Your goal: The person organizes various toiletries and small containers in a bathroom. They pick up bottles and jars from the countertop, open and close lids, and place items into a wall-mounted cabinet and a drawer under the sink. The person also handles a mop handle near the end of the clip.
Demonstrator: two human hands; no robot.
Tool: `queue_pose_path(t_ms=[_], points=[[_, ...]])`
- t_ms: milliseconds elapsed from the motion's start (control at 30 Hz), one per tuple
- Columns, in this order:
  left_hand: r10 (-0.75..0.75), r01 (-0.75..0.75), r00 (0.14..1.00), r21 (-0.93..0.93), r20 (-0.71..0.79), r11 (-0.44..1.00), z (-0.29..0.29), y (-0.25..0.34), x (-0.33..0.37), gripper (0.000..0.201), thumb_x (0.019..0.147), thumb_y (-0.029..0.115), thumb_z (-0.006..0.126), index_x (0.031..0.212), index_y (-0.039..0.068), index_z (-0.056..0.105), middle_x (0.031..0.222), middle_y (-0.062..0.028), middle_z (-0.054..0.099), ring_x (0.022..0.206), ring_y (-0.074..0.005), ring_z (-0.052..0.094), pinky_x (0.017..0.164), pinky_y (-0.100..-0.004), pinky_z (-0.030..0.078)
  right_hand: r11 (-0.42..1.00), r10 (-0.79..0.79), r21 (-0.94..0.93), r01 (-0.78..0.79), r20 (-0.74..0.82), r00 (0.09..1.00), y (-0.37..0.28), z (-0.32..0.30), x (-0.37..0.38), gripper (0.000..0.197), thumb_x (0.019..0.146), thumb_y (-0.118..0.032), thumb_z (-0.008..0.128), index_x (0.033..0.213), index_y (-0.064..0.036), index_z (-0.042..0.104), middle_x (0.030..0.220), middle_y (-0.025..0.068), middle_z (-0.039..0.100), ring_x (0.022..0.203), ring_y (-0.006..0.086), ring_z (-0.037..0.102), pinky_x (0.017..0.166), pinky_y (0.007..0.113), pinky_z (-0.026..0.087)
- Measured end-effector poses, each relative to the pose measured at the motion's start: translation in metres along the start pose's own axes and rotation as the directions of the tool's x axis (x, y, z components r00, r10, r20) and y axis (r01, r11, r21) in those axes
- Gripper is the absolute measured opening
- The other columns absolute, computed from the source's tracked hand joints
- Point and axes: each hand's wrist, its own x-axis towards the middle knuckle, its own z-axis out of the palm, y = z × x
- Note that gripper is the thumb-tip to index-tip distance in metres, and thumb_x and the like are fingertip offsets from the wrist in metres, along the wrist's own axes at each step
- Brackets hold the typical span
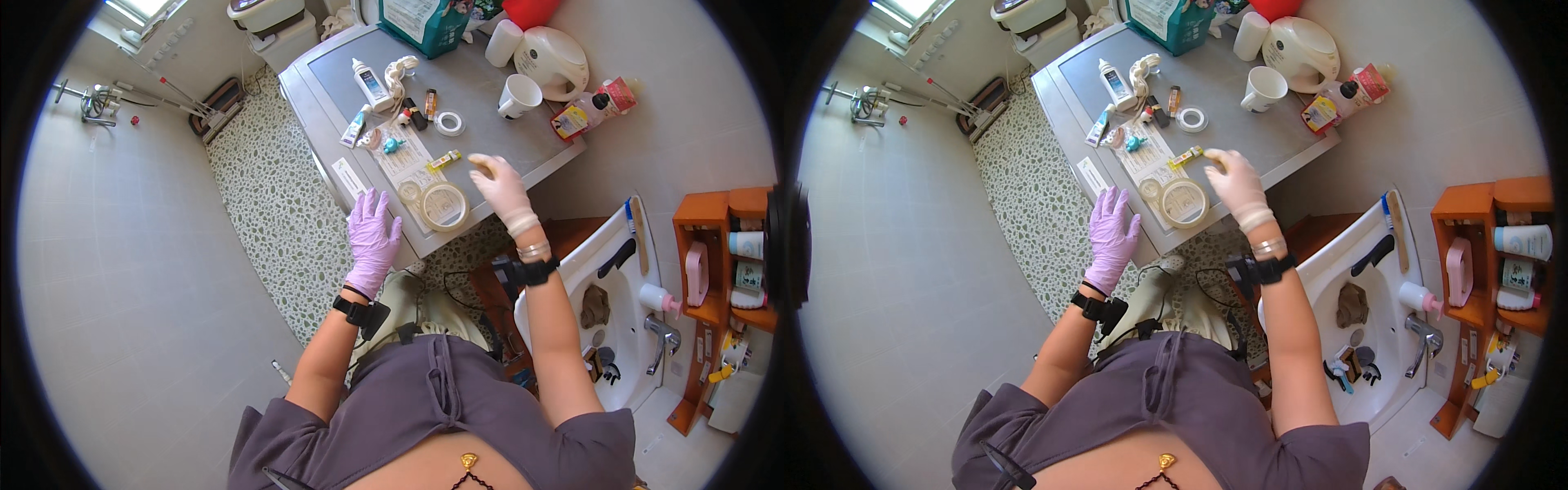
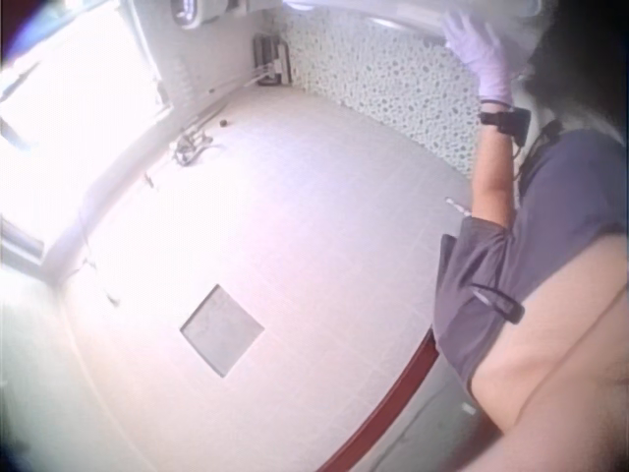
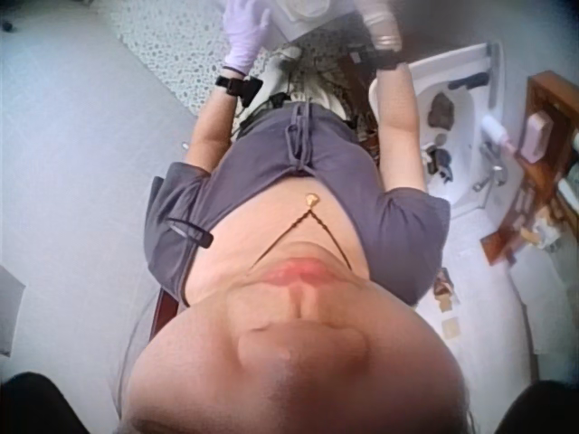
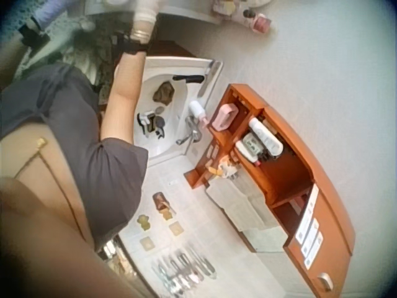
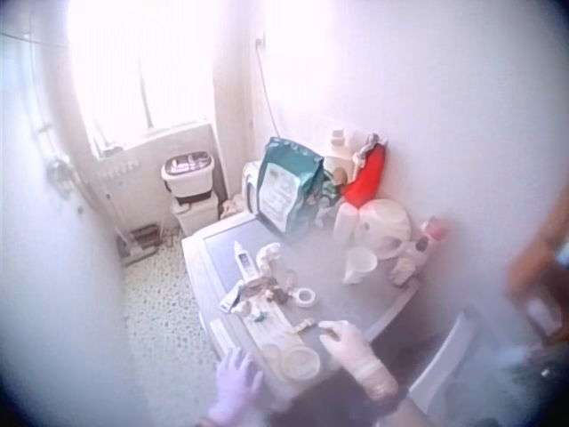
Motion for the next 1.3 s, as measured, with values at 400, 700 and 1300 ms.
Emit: queue_pose_path(t_ms=[400,700,1300], points=[[-0.033,0.029,0.999,0.097,0.037,0.995,0.019,0.009,0.026,0.068,0.093,0.038,0.054,0.148,0.004,0.033,0.154,-0.0196,0.028,0.145,-0.0370,0.021,0.117,-0.0552,0.012,0.669,-0.060,-0.743,-0.024,-0.086,0.994,-0.016,0.113,0.147,0.056,0.074,-0.042,0.075,0.119,-0.0099,0.066,0.148,0.0142,0.040,0.139,0.0332,0.031,0.110,0.041,0.034],[0.063,-0.063,0.998,-0.004,0.017,0.998,0.020,0.008,0.027,0.068,0.089,0.028,0.060,0.146,0.001,0.034,0.151,-0.0225,0.032,0.143,-0.0397,0.023,0.116,-0.0556,0.014,0.946,0.076,0.324,0.005,-0.237,0.969,-0.017,0.048,0.121,0.026,0.077,-0.021,0.075,0.090,-0.0050,0.058,0.089,0.0189,0.065,0.084,0.0332,0.064,0.076,0.041,0.051],[0.135,-0.124,0.986,0.115,-0.098,0.986,0.032,-0.002,0.022,0.067,0.096,0.030,0.052,0.149,-0.001,0.026,0.152,-0.0225,0.031,0.140,-0.0375,0.030,0.115,-0.0484,0.025,0.963,-0.089,-0.028,0.268,-0.973,0.215,-0.003,-0.272,-0.181,0.031,0.088,-0.002,0.066,0.119,-0.0040,0.061,0.109,0.0067,0.067,0.096,0.0150,0.065,0.083,0.030,0.055]])
